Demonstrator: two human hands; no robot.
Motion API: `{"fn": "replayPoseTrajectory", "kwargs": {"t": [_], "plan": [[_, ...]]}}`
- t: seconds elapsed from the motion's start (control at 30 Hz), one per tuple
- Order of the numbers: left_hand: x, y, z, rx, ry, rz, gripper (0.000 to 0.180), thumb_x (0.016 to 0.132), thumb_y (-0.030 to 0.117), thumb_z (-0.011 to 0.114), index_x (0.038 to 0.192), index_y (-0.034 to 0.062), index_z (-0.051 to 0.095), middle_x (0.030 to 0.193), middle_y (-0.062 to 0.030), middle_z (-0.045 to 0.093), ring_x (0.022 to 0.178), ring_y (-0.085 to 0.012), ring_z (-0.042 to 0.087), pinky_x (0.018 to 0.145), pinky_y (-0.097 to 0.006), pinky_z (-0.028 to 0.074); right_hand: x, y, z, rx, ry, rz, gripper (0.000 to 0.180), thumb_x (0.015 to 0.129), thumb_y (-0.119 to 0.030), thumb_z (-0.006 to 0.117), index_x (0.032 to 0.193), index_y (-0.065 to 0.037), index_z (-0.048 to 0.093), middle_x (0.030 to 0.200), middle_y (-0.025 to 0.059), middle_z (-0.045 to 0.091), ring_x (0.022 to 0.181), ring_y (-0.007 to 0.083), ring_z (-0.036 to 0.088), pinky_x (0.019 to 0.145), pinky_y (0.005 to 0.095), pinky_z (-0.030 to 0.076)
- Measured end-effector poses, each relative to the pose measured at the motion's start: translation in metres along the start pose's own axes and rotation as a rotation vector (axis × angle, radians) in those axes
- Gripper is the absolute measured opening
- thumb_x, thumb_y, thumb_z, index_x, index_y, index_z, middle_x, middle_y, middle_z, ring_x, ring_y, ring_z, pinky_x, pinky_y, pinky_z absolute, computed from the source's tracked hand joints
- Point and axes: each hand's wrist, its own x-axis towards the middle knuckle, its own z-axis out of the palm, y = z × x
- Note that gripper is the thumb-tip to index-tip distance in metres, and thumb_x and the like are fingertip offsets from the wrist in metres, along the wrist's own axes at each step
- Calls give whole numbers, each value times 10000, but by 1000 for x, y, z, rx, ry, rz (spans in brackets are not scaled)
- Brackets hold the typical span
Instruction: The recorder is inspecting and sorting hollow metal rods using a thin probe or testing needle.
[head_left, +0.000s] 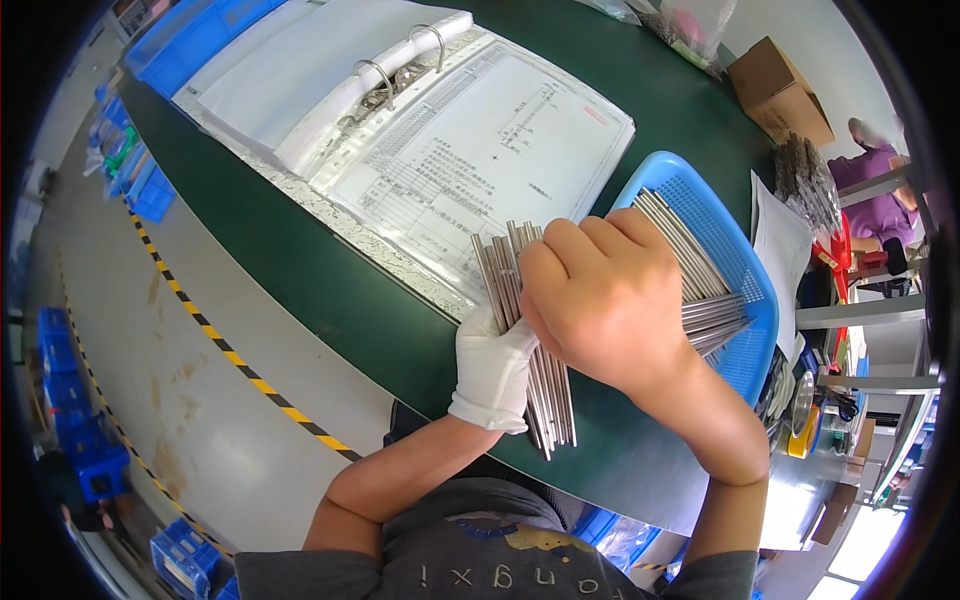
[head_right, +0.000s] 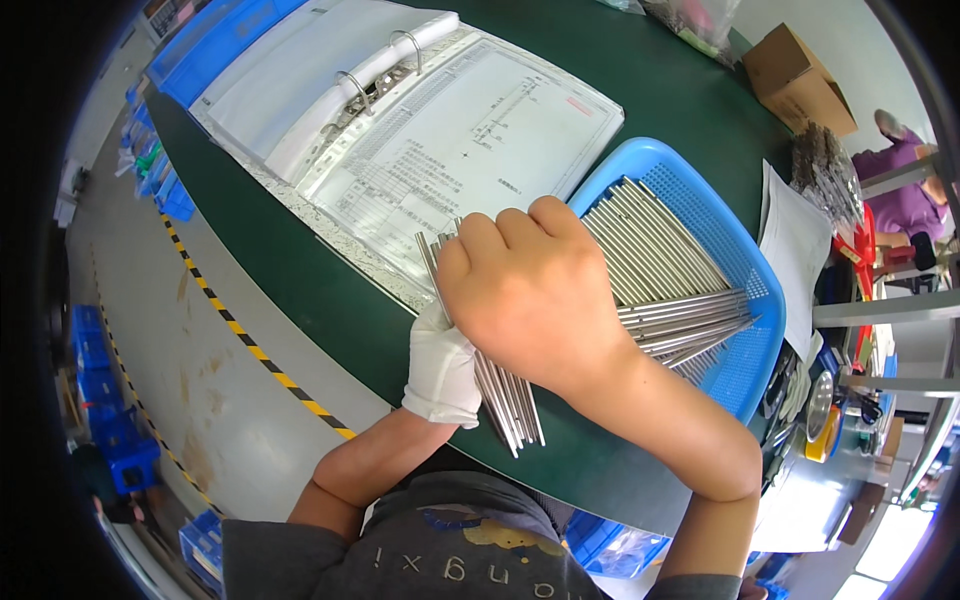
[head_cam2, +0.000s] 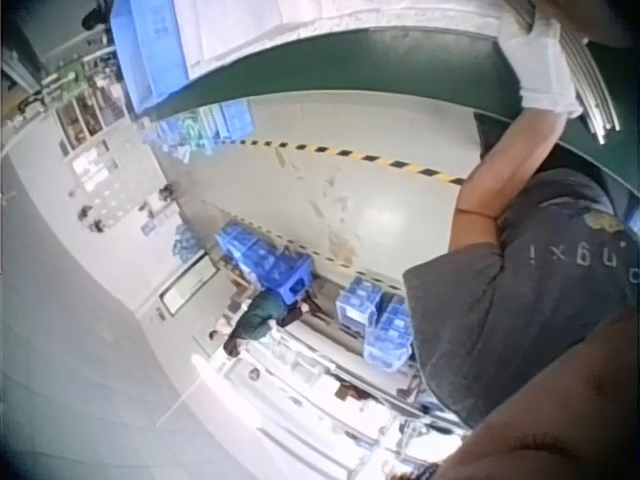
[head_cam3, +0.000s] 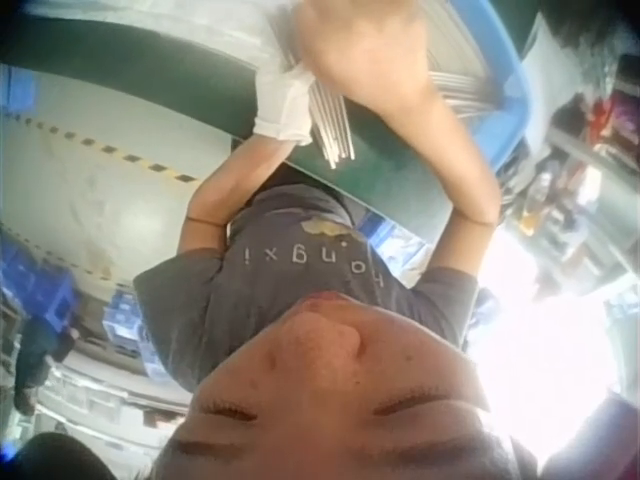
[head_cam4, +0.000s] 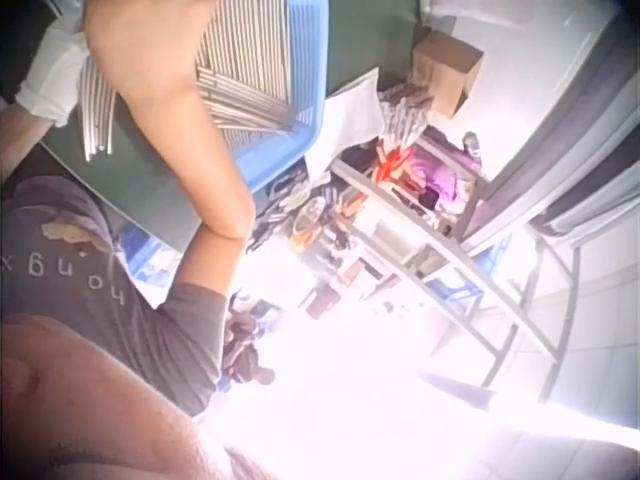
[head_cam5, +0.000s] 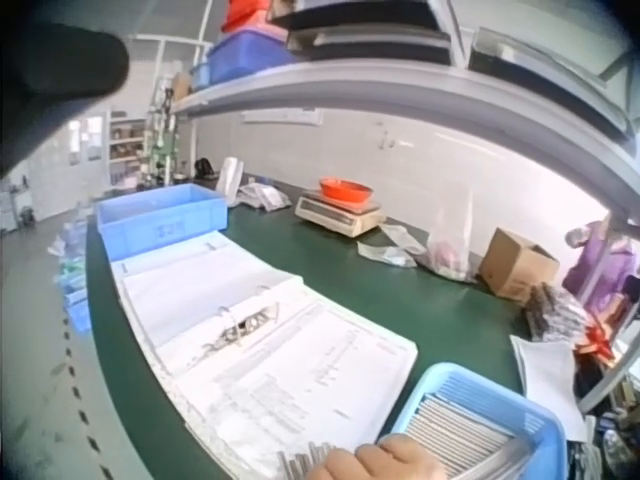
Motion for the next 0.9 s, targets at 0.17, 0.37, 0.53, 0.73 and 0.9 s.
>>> {"fn": "replayPoseTrajectory", "kwargs": {"t": [0.17, 0.37, 0.53, 0.73, 0.9], "plan": [[-6, 9, 19, 87, 129, -47, 114, 938, 21, 639, 1045, -21, 643, 886, -53, 659, 712, -118, 632, 633, -284, 539, -8, 10, 3, 119, 30, 93, 158, 678, -93, 741, 805, -71, 649, 674, 33, 559, 563, 217, 548, 557, 354, 415], [-4, 17, 25, 75, 111, -80, 107, 941, 34, 644, 1032, -21, 649, 869, -64, 663, 683, -132, 637, 621, -298, 560, -15, 17, 12, 227, 33, 110, 166, 728, -63, 739, 890, -62, 702, 723, 34, 633, 579, 210, 590, 554, 342, 424], [-7, 12, 21, -6, 98, -42, 130, 932, 33, 661, 1052, -14, 647, 900, -50, 663, 714, -106, 629, 648, -264, 541, -16, 15, 10, 283, 180, 107, 134, 706, -70, 725, 818, -66, 651, 702, 33, 583, 575, 208, 569, 552, 339, 419], [-1, 3, 10, 130, 124, -26, 161, 926, 36, 652, 1084, 15, 626, 994, -52, 675, 855, -109, 655, 744, -266, 538, -13, 14, 19, 284, 226, 37, 160, 659, -100, 698, 773, -76, 587, 674, 34, 489, 563, 200, 534, 552, 336, 414], [-4, -1, 7, 123, 127, 27, 152, 925, 7, 647, 1076, 4, 633, 983, -28, 657, 845, -81, 617, 750, -248, 513, -16, 9, 12, 156, 128, 0, 225, 654, -84, 734, 856, -66, 638, 732, 37, 584, 592, 215, 574, 580, 332, 446]]}}
